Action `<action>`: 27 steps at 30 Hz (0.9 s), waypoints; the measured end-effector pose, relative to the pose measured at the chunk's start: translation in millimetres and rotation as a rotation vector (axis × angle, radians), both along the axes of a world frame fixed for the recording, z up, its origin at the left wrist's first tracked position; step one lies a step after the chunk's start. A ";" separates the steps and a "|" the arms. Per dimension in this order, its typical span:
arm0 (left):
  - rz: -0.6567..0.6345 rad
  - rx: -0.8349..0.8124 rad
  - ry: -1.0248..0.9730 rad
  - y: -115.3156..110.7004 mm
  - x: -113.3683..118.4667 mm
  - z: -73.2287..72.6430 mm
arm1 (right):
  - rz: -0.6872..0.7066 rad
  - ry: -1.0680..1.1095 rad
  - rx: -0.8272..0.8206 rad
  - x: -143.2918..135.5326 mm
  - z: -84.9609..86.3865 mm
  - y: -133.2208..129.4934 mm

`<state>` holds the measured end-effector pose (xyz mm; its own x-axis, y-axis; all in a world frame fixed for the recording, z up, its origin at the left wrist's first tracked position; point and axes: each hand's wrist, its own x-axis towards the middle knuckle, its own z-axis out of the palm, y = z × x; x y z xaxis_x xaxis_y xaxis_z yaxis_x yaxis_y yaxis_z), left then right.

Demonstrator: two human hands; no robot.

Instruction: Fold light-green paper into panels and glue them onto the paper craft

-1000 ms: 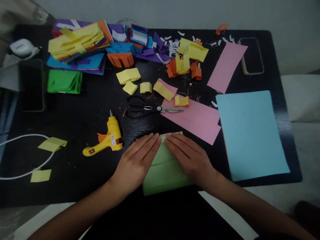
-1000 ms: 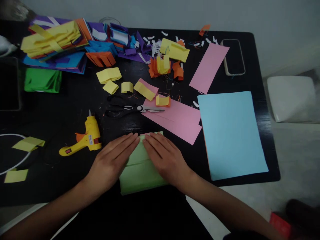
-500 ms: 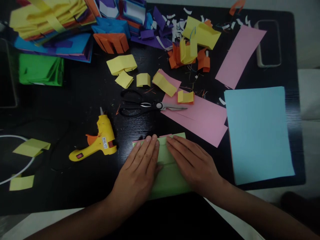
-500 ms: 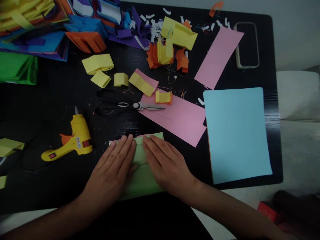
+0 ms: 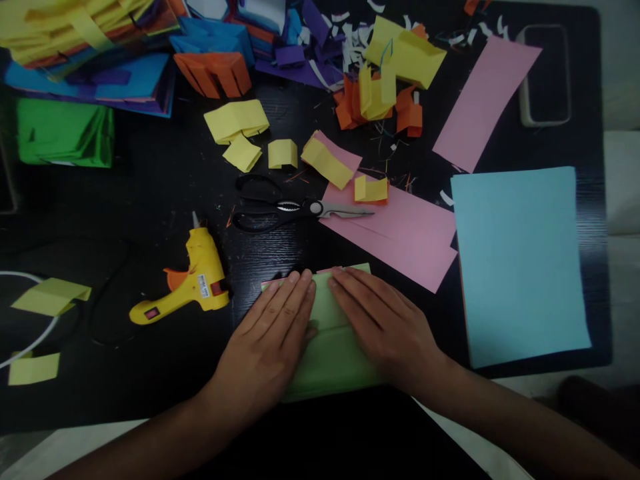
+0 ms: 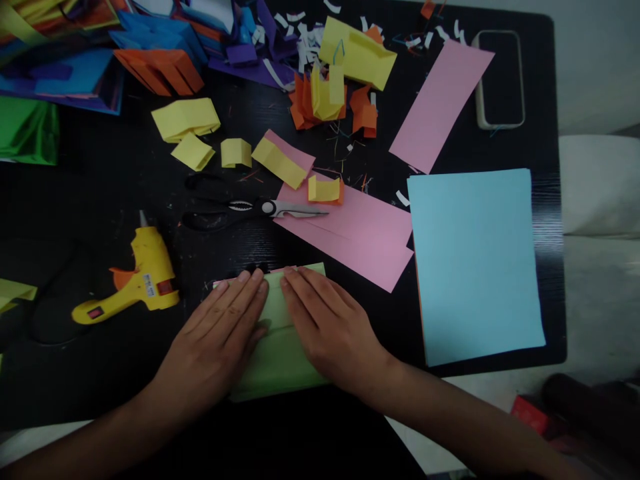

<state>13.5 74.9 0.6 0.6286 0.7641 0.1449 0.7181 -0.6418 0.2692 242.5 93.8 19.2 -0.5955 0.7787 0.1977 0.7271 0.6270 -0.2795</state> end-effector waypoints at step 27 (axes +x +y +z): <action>-0.023 -0.022 0.004 3.3 -4.3 2.5 | -0.009 -0.130 0.040 -8.4 -1.1 0.0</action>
